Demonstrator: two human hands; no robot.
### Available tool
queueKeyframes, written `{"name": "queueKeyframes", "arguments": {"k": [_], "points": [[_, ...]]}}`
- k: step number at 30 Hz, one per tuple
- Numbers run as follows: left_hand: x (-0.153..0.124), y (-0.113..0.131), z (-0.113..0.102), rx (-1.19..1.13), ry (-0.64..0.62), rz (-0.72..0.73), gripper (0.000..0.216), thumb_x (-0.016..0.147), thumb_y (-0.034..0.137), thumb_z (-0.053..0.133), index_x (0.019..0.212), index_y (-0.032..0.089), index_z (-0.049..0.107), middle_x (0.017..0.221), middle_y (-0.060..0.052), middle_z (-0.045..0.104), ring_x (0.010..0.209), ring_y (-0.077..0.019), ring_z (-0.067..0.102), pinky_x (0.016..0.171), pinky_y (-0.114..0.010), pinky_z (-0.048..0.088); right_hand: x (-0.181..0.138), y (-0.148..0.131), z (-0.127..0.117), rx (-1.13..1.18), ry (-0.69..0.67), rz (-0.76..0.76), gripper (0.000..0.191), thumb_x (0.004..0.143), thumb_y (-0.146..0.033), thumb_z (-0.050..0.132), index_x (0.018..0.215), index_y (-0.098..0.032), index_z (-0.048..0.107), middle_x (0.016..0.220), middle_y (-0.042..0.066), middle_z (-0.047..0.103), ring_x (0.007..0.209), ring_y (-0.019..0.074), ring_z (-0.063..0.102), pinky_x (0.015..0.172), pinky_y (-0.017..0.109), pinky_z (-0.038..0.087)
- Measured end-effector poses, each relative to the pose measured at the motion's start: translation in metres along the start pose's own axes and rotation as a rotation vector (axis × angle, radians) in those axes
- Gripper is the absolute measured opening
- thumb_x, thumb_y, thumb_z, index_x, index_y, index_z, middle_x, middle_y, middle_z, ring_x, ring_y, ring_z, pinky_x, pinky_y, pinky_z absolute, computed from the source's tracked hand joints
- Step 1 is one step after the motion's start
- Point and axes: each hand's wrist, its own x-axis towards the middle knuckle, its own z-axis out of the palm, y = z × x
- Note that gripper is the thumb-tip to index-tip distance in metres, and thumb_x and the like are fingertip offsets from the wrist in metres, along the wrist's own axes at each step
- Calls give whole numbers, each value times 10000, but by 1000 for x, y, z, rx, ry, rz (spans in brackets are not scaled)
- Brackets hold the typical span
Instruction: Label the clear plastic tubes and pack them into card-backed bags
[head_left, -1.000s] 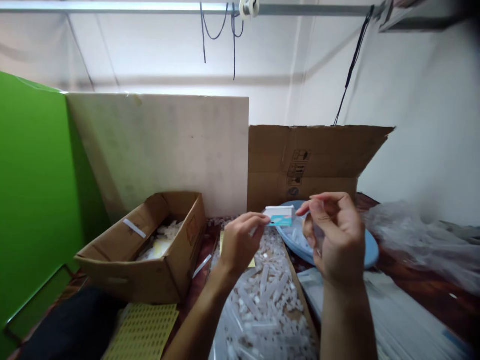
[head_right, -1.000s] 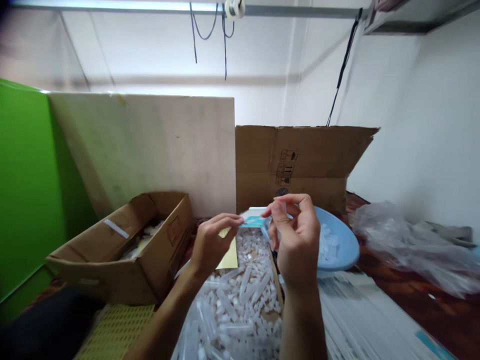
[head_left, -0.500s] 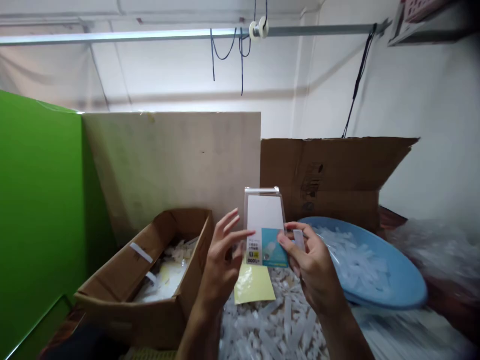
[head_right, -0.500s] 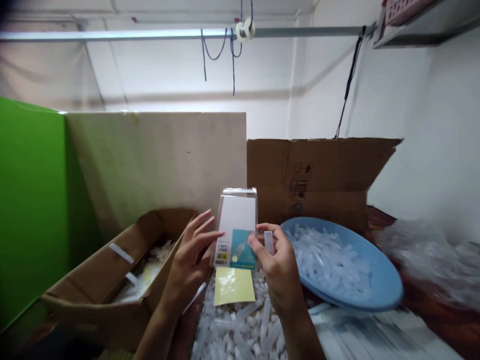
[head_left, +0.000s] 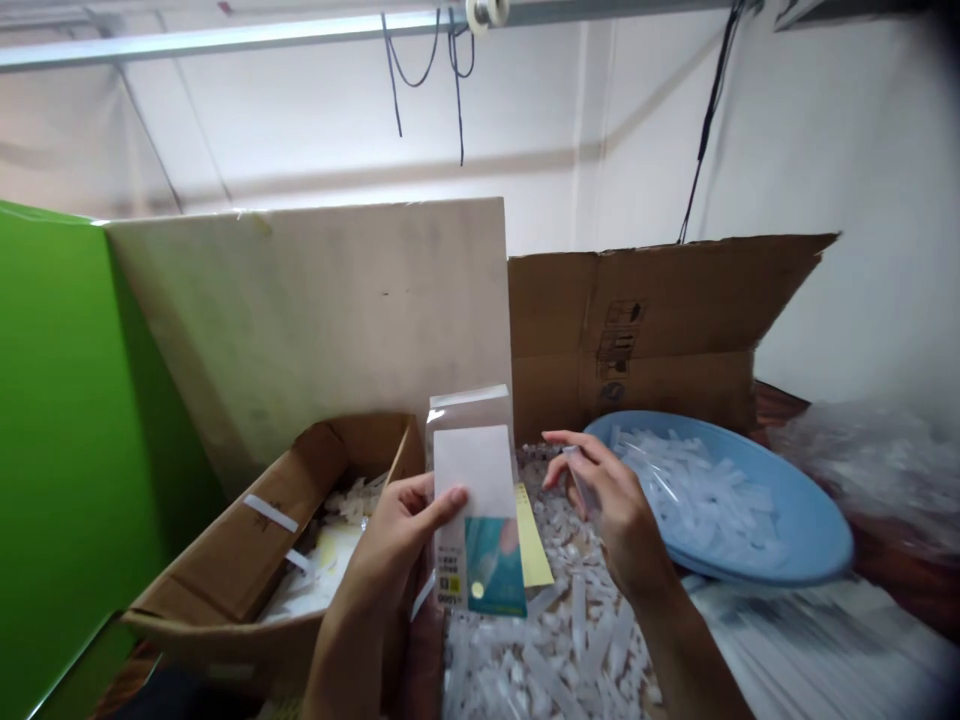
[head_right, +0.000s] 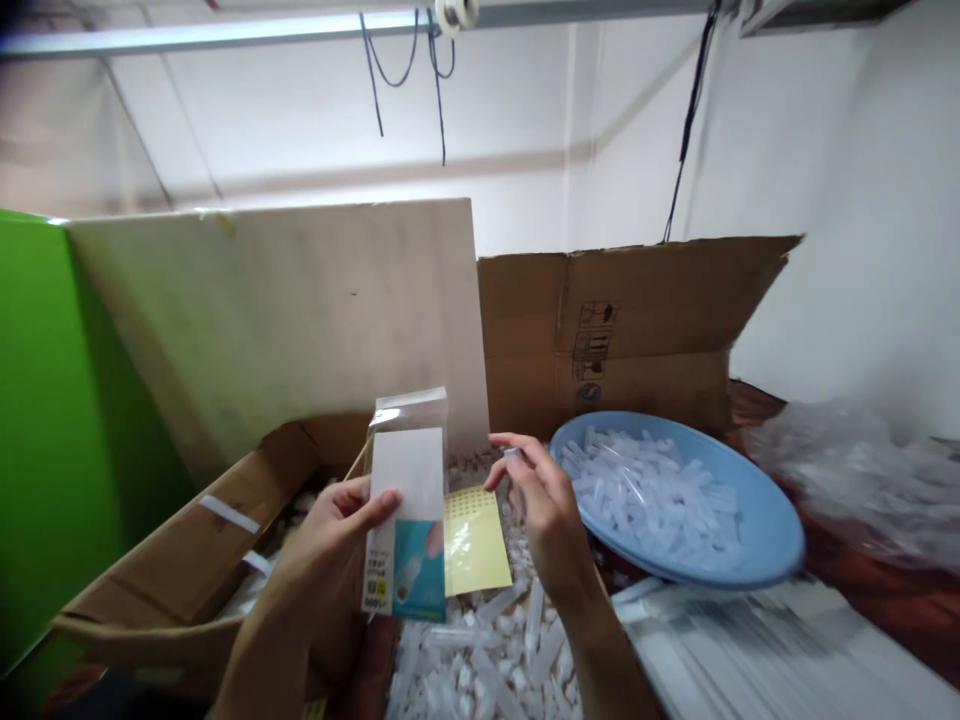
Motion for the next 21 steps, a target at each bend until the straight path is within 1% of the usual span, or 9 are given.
{"name": "queueKeyframes", "arguments": {"k": [1,3,4,7,9,12,14,17,21], "points": [[-3,3,-1,48,-33,-12,391,680,474,886,745,111,758,690,-64,721,574,-140,611,533,-217,470,1,0,-3,13,31,-20,280,995,-445,538,1149,-248,666,829,18,698,696,150,578,651,265,458],[-6,8,-1,122,-82,-17,362,655,449,902,727,118,777,679,-56,713,570,-131,594,532,-209,451,2,-4,-7,60,87,-74,228,965,-424,619,1115,-256,654,903,34,721,921,186,636,841,297,480],[-7,9,0,144,-95,-12,345,652,435,906,726,122,782,684,-53,713,573,-128,591,534,-205,445,2,-6,-9,107,112,-106,218,940,-408,664,1101,-262,646,944,38,725,954,190,638,870,306,482],[-7,7,3,165,-144,-12,309,690,412,887,791,134,799,733,-56,725,603,-133,600,551,-205,439,2,-15,-11,316,182,-153,225,872,-349,760,1045,-268,641,1033,31,707,840,151,628,766,269,513],[-6,5,4,195,-208,-28,305,713,404,875,833,133,805,744,-58,722,613,-130,594,561,-203,430,2,-18,-11,450,223,-123,230,837,-325,798,1001,-251,654,1055,24,690,781,114,613,707,226,520],[-3,1,5,254,-291,-49,326,737,431,857,824,123,796,708,-43,688,595,-109,556,552,-187,395,3,-17,-10,549,230,-46,290,791,-327,841,991,-228,656,991,24,692,722,92,604,645,194,514],[-2,-1,4,263,-322,-69,395,755,508,825,749,118,768,648,-26,641,548,-93,510,509,-181,355,4,-14,-7,544,196,-13,367,761,-337,866,1024,-237,631,923,19,701,640,88,571,565,189,478],[-4,-3,2,214,-273,-103,538,782,642,742,650,122,708,565,-8,572,471,-80,440,441,-186,294,5,-8,-3,513,156,-7,412,738,-333,882,1018,-253,591,853,-1,703,562,82,513,507,191,416],[-9,-2,2,168,-179,-151,581,807,681,692,648,123,685,563,-19,584,454,-81,443,436,-190,298,2,-4,-1,458,86,-29,309,771,-310,854,953,-243,613,794,-24,683,527,74,479,503,198,387]]}}
